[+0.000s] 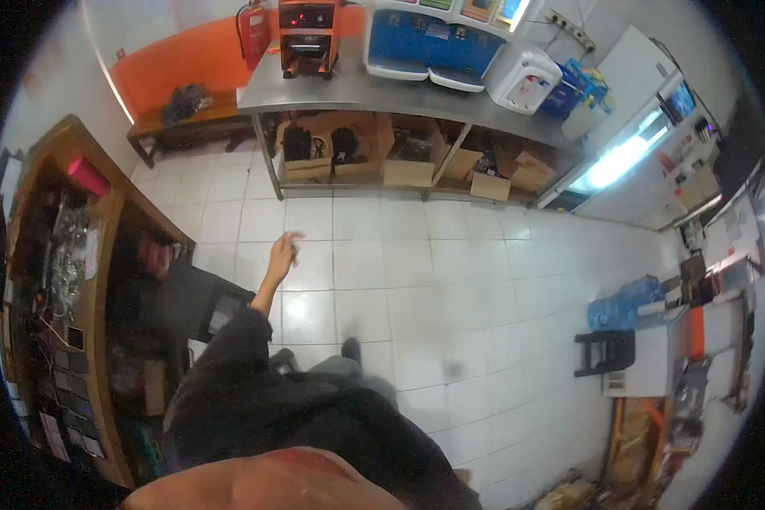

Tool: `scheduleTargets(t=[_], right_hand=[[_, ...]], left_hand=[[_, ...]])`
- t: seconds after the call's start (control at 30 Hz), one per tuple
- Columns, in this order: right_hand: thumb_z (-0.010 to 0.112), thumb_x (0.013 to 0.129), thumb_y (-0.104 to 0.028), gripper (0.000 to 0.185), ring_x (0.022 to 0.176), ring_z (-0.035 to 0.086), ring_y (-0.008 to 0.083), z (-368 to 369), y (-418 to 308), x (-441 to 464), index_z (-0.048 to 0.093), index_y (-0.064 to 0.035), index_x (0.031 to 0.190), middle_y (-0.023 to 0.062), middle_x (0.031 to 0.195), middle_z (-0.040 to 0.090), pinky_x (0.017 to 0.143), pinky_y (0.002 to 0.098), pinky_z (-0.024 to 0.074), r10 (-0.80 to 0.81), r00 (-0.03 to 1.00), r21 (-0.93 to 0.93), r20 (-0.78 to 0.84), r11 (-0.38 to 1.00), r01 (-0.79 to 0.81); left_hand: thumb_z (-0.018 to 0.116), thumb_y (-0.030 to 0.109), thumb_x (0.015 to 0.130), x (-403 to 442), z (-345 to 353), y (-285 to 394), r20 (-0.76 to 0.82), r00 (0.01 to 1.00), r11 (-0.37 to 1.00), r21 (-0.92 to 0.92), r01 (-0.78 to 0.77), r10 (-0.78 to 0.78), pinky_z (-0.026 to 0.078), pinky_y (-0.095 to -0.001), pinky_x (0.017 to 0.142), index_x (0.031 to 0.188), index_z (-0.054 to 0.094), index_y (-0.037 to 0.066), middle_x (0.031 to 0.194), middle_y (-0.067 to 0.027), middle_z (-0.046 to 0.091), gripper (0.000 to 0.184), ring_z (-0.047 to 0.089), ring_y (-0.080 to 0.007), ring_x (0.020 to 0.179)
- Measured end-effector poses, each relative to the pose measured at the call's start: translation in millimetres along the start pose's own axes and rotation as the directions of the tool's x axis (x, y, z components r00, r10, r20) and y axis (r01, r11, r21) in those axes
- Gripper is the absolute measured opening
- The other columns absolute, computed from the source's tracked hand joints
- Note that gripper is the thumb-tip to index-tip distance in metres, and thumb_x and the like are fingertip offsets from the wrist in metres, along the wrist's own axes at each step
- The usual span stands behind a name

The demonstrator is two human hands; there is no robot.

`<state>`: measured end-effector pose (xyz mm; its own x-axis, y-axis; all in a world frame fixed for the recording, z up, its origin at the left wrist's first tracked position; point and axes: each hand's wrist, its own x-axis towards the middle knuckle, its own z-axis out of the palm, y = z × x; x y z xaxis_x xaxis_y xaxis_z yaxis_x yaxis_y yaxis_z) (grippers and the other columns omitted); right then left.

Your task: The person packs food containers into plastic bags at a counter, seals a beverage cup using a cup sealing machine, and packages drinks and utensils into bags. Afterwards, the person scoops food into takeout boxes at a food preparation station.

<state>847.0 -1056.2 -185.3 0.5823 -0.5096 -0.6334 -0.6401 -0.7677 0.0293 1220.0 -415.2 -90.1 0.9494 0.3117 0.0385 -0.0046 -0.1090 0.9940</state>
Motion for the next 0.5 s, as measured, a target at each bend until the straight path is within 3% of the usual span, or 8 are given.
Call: scheduleTargets(t=[0.13,0.2,0.27,0.33,0.43,0.5], right_hand=[[0.044,0.09,-0.028,0.036,0.104,0.054,0.0348,-38,-121,47,0.059,-0.0015,0.109,0.0203,0.109,0.059,0.09,0.0454,0.0404,-0.047,0.992,0.05,0.118,0.998,0.041],[0.044,0.09,-0.029,0.037,0.104,0.054,0.0352,-61,-187,78,0.059,-0.0011,0.11,0.0208,0.109,0.059,0.09,0.0458,0.0401,-0.091,0.985,0.041,0.148,0.995,0.086],[0.044,0.091,-0.03,0.038,0.104,0.053,0.0357,-82,-258,115,0.059,-0.0007,0.11,0.0214,0.109,0.059,0.09,0.0462,0.0398,-0.155,0.974,0.017,0.164,0.988,0.154],[0.044,0.091,-0.031,0.039,0.104,0.053,0.0361,-105,-338,164,0.058,-0.0003,0.11,0.022,0.109,0.059,0.09,0.0466,0.0395,-0.256,0.955,-0.034,0.152,0.964,0.263],[0.044,0.092,-0.032,0.04,0.104,0.053,0.0367,-155,-483,239,0.058,0.0002,0.11,0.0229,0.109,0.058,0.091,0.0472,0.039,-0.468,0.879,-0.147,0.088,0.867,0.477],[0.043,0.092,-0.034,0.041,0.104,0.052,0.0372,-212,-626,286,0.058,0.0006,0.11,0.0234,0.109,0.058,0.091,0.0476,0.0387,-0.67,0.741,-0.196,-0.051,0.734,0.65]], left_hand=[[0.031,0.038,0.097,131,96,79,0.255,0.965,0.988,-0.152,-0.013,0.052,0.041,-0.0248,0.046,0.101,0.061,0.007,0.061,-0.001,0.043,0.043,0.043,-0.011,0.051],[0.032,0.037,0.098,194,128,109,0.345,0.93,0.991,-0.085,-0.102,0.125,0.044,-0.0274,0.05,0.1,0.06,0.005,0.065,-0.0033,0.048,0.042,0.047,-0.0119,0.054],[0.032,0.035,0.098,250,142,131,0.363,0.921,0.989,-0.106,-0.108,0.139,0.045,-0.0283,0.052,0.099,0.06,0.005,0.065,-0.0034,0.049,0.041,0.049,-0.0121,0.055],[0.031,0.033,0.099,302,143,138,0.463,0.853,0.971,-0.118,-0.21,0.241,0.045,-0.0271,0.053,0.095,0.059,0.003,0.063,-0.003,0.049,0.041,0.05,-0.0115,0.055],[0.033,0.029,0.098,384,119,108,0.334,0.916,0.968,-0.187,-0.168,0.223,0.045,-0.0261,0.054,0.088,0.057,0.003,0.063,-0.0023,0.05,0.037,0.051,-0.0106,0.056],[0.035,0.027,0.097,429,80,85,0.271,0.951,0.98,-0.171,-0.104,0.149,0.045,-0.0259,0.054,0.086,0.057,0.003,0.063,-0.0024,0.05,0.035,0.051,-0.0105,0.056]])
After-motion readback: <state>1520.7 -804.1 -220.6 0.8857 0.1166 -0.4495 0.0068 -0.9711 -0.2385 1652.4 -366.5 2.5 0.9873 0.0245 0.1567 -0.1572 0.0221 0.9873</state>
